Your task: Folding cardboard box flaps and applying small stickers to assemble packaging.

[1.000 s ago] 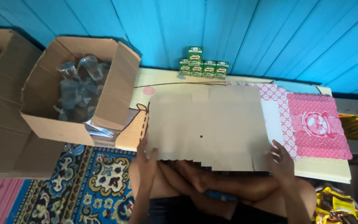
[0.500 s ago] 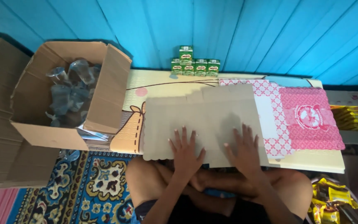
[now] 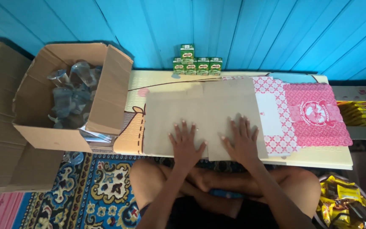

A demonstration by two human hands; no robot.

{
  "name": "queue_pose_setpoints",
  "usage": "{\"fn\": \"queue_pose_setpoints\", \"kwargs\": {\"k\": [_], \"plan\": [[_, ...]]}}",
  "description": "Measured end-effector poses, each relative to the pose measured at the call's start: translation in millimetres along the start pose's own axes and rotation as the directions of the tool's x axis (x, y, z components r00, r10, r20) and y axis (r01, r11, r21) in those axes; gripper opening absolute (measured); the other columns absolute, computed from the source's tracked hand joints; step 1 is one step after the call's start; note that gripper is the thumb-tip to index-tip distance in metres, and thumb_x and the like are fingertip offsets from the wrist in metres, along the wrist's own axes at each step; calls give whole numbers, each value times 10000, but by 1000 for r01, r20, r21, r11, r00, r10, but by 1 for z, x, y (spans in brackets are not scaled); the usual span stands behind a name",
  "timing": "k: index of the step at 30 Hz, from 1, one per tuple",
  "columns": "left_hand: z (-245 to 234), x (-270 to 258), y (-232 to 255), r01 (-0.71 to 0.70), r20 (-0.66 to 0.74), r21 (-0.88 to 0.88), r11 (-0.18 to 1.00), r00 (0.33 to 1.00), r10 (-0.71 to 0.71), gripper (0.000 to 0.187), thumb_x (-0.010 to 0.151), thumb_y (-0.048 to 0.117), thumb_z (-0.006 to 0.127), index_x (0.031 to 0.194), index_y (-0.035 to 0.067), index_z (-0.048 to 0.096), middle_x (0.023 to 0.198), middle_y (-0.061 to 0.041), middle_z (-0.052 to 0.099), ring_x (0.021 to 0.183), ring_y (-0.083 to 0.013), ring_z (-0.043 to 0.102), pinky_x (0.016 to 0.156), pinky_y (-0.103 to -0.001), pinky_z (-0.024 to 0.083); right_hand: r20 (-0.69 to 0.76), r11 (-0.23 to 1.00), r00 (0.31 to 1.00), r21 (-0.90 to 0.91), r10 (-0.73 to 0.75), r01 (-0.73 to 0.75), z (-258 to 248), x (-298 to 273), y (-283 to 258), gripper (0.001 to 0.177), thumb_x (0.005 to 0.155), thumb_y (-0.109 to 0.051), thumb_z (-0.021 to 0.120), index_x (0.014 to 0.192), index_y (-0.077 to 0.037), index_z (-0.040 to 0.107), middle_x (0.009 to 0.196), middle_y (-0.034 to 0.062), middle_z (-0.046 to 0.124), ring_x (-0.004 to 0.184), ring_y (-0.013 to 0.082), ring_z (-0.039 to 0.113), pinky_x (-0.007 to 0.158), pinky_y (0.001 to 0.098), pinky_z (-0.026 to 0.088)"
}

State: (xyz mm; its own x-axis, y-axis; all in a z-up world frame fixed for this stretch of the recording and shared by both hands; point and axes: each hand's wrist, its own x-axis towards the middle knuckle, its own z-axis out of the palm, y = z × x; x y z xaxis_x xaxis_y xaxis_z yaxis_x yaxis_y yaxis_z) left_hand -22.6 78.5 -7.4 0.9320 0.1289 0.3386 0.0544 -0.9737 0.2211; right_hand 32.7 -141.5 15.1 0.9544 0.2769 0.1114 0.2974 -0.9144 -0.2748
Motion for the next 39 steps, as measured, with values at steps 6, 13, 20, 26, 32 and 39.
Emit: {"fn": "queue_pose_setpoints", "kwargs": {"k": [6, 13, 20, 26, 32, 39], "plan": [[-9, 4, -12, 39, 214, -119, 992, 977, -13, 853, 970, 705, 432, 1642, 206, 264, 1708, -194, 116, 1549, -488, 77, 1188, -702, 72, 48, 997, 999, -71, 15, -11, 13, 4, 6, 794, 994, -685, 387, 1649, -253, 264, 1720, 175, 175, 1590, 380, 149, 1231, 698, 79], [-22, 4, -10, 63, 277, -97, 993, 960, -33, 855, 981, 712, 409, 1650, 212, 227, 1718, -178, 75, 1560, -465, 41, 1206, -687, 23, 60, 998, 998, 53, 16, -19, 14, -2, 29, 776, 992, -633, 458, 1619, -190, 345, 1692, 218, 240, 1577, 397, 210, 1244, 665, 135], [-32, 13, -17, 85, 358, -92, 992, 933, -46, 848, 971, 724, 394, 1639, 221, 252, 1717, -164, 90, 1563, -456, 42, 1217, -679, 42, -31, 999, 999, -36, -36, 34, 4, -27, 61, 747, 995, -614, 454, 1616, -208, 367, 1666, 210, 313, 1559, 395, 265, 1242, 631, 205], [-31, 11, -16, 77, 357, -77, 994, 933, -44, 840, 986, 721, 374, 1652, 234, 218, 1720, -154, 68, 1563, -449, 21, 1209, -678, 30, -32, 994, 997, -89, -68, 64, -11, -35, 50, 724, 1011, -622, 409, 1629, -251, 340, 1675, 170, 312, 1563, 372, 261, 1266, 585, 170], [-39, 12, -16, 64, 369, -87, 994, 929, -27, 891, 965, 746, 397, 1655, 217, 204, 1717, -170, 63, 1560, -460, 11, 1204, -690, 20, -19, 996, 998, -72, -57, 56, -6, -36, 55, 725, 1015, -661, 358, 1633, -284, 324, 1697, 141, 278, 1582, 355, 214, 1280, 563, 110], [-50, 16, -12, 82, 422, -102, 991, 906, -32, 1022, 890, 832, 437, 1658, 206, 186, 1717, -183, 31, 1561, -466, -7, 1211, -700, 17, -137, 907, 990, 413, -21, 76, -2, -36, 82, 657, 1037, -477, 488, 1626, -209, 370, 1673, 176, 315, 1524, 397, 301, 1237, 565, 229]]}}
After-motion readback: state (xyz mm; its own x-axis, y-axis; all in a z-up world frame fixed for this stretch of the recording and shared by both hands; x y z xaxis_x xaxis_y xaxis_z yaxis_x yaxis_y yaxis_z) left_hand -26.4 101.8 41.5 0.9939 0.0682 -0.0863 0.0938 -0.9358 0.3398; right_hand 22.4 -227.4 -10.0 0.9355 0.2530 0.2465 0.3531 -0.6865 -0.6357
